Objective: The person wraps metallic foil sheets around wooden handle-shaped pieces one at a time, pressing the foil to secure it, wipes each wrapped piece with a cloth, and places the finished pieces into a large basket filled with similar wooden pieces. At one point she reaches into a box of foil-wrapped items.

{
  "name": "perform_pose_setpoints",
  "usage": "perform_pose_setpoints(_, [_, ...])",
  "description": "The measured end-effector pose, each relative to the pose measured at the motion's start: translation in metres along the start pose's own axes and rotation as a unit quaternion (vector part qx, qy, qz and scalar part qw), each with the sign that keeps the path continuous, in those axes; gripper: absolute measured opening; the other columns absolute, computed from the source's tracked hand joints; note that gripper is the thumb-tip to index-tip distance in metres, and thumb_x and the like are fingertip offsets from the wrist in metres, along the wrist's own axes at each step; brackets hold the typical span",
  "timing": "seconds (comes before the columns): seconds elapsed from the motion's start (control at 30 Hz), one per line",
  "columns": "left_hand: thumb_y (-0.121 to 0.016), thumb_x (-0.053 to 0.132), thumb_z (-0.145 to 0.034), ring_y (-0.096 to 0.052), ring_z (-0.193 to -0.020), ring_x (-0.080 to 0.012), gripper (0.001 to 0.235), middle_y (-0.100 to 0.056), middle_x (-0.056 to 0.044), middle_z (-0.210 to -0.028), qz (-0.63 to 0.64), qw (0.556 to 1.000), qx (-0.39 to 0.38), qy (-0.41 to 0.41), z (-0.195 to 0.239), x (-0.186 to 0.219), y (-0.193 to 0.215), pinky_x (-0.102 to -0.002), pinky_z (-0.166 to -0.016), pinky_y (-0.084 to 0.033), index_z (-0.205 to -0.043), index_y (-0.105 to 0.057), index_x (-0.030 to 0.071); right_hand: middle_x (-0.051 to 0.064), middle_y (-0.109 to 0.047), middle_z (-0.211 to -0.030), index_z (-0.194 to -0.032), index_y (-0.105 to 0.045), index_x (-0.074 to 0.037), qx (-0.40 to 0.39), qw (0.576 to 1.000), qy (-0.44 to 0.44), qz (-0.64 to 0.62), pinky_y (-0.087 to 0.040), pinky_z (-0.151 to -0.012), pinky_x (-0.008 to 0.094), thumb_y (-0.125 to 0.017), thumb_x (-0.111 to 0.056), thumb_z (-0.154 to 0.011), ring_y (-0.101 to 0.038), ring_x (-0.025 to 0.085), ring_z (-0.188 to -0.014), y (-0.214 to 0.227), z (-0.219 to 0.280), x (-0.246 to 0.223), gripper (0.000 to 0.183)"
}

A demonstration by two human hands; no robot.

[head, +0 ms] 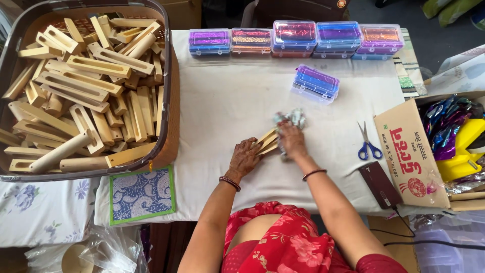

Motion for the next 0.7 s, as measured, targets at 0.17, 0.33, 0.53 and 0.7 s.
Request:
perform_pose_setpoints(0.17, [-0.063,0.037,-0.095,-0.047,-0.133,-0.0305,0.053,-0.05,-0.01,-0.148,-0.011,0.999,0.031,-0.011,0.006,-0.014,-0.02,-0.048,-0.108,-0.038,-0.143,-0.058,0.014,0.012,-0.064,-0.135,-0.132,-0.062,-0.007,0.058,0.994,-0.065,-0.062,-0.045,-0.111,0.043,-0.058,-0.002,-0.094,-0.057,0.032,-0.123,0.039,-0.015,-0.013,0.039])
perform_pose_setpoints(0.33, [-0.061,0.039,-0.096,-0.046,-0.135,-0.0307,0.054,-0.049,-0.01,-0.151,-0.108,0.994,0.01,-0.036,0.008,-0.021,-0.044,-0.048,-0.107,-0.038,-0.142,-0.055,0.012,0.006,-0.069,-0.12,-0.15,-0.055,-0.016,-0.231,0.971,0.039,0.056,-0.049,-0.099,0.033,-0.034,-0.017,-0.115,-0.062,0.02,-0.11,-0.023,0.017,-0.1,0.042])
perform_pose_setpoints(0.53, [-0.057,0.039,-0.1,-0.046,-0.138,-0.0214,0.047,-0.046,-0.002,-0.159,-0.055,0.998,0.031,0.007,0.009,-0.009,-0.016,-0.049,-0.111,-0.035,-0.142,-0.055,0.019,0.006,-0.037,-0.16,-0.151,-0.042,-0.02,-0.085,0.996,0.018,0.025,-0.02,-0.117,0.06,-0.053,-0.027,-0.102,-0.025,0.025,-0.148,0.001,0.002,-0.05,0.051])
perform_pose_setpoints(0.7, [-0.058,0.036,-0.097,-0.043,-0.139,-0.0221,0.052,-0.044,-0.005,-0.159,-0.089,0.995,0.046,0.02,0.01,-0.005,-0.005,-0.05,-0.111,-0.031,-0.147,-0.054,0.02,0.008,-0.043,-0.162,-0.149,-0.052,-0.018,-0.116,0.983,-0.135,0.04,-0.035,-0.121,0.044,-0.063,-0.017,-0.09,-0.041,0.029,-0.144,0.037,-0.02,-0.026,0.06])
Point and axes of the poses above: each hand's wrist, its own z-axis away from the middle knuckle, its own y-axis out of the back of the hand, x = y × z, the point moved 10 cm from there along -z, towards the middle knuckle
